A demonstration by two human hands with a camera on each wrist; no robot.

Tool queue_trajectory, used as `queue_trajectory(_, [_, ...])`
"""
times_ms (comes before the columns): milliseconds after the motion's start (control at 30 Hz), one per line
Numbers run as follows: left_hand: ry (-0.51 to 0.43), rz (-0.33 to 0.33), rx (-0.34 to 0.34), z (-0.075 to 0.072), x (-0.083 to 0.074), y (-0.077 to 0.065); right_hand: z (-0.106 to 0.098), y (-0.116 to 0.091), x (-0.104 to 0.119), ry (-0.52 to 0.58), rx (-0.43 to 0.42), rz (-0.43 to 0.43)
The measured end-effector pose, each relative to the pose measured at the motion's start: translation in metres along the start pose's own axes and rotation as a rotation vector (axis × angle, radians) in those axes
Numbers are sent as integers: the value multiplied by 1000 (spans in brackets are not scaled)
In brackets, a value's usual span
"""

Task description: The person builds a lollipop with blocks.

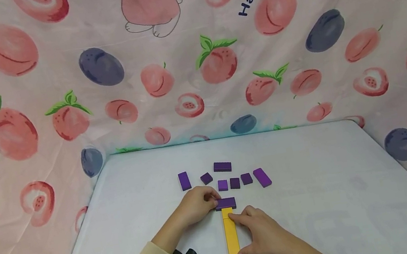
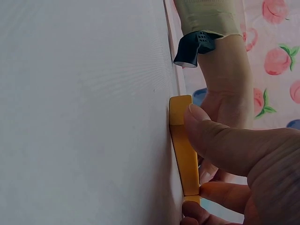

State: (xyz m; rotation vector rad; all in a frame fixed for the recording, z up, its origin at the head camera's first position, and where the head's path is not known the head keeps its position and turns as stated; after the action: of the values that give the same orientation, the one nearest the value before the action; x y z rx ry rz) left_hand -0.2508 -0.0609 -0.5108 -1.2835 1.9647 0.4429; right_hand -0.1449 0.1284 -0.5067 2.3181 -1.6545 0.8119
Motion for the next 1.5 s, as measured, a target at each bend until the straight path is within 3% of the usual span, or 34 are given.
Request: queue_trajectory(1500, [-15,4,36,-3,-1,1,-1,0,0,9,6,16])
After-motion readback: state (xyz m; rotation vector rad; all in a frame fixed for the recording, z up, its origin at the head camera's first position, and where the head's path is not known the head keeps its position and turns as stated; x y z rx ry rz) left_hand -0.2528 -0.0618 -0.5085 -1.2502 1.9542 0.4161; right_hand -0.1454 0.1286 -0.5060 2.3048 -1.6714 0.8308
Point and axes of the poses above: each hand's wrist, its own y-axis towards the middle knuckle, its own z-axis out of the palm, x = y × z, the point moved 4 cm from there along y, towards the middle knuckle, and after that the axes turned 1 degree about -y, right-handed, at the moved point
